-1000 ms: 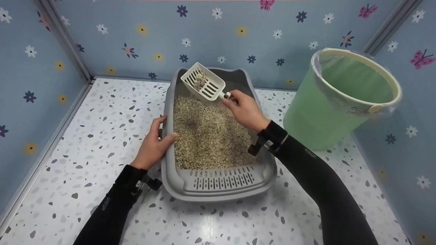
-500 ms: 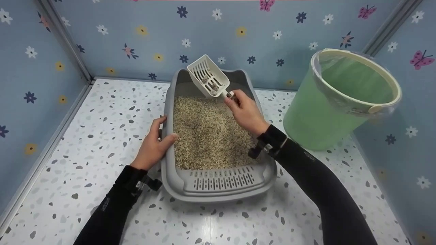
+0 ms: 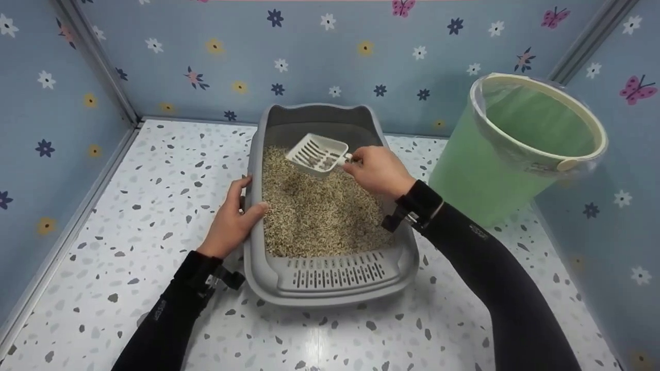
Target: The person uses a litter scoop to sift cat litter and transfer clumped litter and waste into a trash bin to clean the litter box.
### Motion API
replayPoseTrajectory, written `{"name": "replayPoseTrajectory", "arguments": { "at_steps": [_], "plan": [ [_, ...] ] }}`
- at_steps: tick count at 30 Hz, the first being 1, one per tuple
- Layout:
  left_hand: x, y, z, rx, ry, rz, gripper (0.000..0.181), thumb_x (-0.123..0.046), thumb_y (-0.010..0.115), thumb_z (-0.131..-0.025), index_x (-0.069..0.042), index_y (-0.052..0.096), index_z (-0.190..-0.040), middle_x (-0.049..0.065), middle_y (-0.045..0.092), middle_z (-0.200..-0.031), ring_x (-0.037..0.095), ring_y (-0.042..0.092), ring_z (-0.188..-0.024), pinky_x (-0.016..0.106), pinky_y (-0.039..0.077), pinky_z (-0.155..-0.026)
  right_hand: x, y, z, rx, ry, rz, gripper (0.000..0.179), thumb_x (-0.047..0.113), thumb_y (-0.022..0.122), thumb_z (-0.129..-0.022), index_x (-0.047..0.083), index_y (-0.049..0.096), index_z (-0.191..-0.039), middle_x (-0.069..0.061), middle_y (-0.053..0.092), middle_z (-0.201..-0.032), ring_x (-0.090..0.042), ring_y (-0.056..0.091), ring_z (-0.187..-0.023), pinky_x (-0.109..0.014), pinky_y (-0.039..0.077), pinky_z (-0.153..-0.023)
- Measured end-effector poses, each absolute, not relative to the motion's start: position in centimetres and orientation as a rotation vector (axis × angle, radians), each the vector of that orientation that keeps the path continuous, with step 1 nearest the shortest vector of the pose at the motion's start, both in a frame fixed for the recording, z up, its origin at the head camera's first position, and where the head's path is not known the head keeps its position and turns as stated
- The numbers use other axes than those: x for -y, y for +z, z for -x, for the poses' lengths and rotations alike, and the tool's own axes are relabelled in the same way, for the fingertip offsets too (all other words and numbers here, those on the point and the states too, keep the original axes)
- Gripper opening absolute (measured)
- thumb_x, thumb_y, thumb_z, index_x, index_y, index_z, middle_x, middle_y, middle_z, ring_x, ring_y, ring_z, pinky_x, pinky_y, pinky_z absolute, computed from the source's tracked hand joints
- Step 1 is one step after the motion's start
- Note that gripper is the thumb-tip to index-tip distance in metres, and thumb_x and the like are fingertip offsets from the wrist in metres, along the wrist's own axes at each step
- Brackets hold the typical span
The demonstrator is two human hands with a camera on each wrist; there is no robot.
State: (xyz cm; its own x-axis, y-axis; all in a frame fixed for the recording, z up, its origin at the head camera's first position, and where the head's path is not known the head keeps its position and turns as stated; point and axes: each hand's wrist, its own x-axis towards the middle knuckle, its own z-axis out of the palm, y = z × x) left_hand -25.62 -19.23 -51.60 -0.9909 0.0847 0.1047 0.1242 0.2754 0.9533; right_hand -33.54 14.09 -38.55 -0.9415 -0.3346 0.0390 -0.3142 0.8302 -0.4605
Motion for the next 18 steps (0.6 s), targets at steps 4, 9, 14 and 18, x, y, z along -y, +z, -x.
{"name": "replayPoseTrajectory", "arguments": {
  "at_steps": [4,9,14,18],
  "plan": [
    [19.2,-51.5,25.7,2.492,-1.848,0.203,0.079,-0.040,0.069,-0.107,-0.023,0.031,-0.175,0.024,0.068,-0.129,0.035,0.069,-0.106,0.045,0.067,-0.082,-14.5,-37.4,33.5,-2.920,-0.420,0.504,0.042,0.036,0.071,-0.109,0.016,0.064,-0.073,0.004,0.056,-0.069,-0.017,0.051,-0.061,-0.036,0.044,-0.063],
    [19.1,-51.4,25.7,2.494,-1.840,0.194,0.080,-0.039,0.069,-0.107,-0.024,0.031,-0.176,0.024,0.068,-0.126,0.034,0.068,-0.106,0.045,0.066,-0.081,-14.7,-36.6,33.4,-2.879,-0.265,0.442,0.043,0.032,0.073,-0.103,0.019,0.054,-0.067,0.004,0.051,-0.067,-0.020,0.051,-0.062,-0.038,0.044,-0.062],
    [19.1,-51.3,25.5,2.498,-1.836,0.191,0.080,-0.039,0.069,-0.107,-0.025,0.030,-0.176,0.024,0.068,-0.121,0.034,0.068,-0.103,0.045,0.067,-0.080,-14.8,-36.5,33.2,-2.880,-0.291,0.428,0.042,0.035,0.074,-0.104,0.018,0.057,-0.069,0.003,0.055,-0.069,-0.022,0.055,-0.065,-0.039,0.047,-0.064],
    [19.1,-51.3,25.6,2.495,-1.860,0.189,0.081,-0.040,0.070,-0.107,-0.027,0.030,-0.176,0.024,0.068,-0.126,0.036,0.069,-0.105,0.046,0.068,-0.080,-15.1,-36.7,33.1,-2.895,-0.354,0.484,0.047,0.036,0.073,-0.107,0.019,0.056,-0.067,0.005,0.051,-0.065,-0.020,0.051,-0.062,-0.039,0.045,-0.064]
  ]
}}
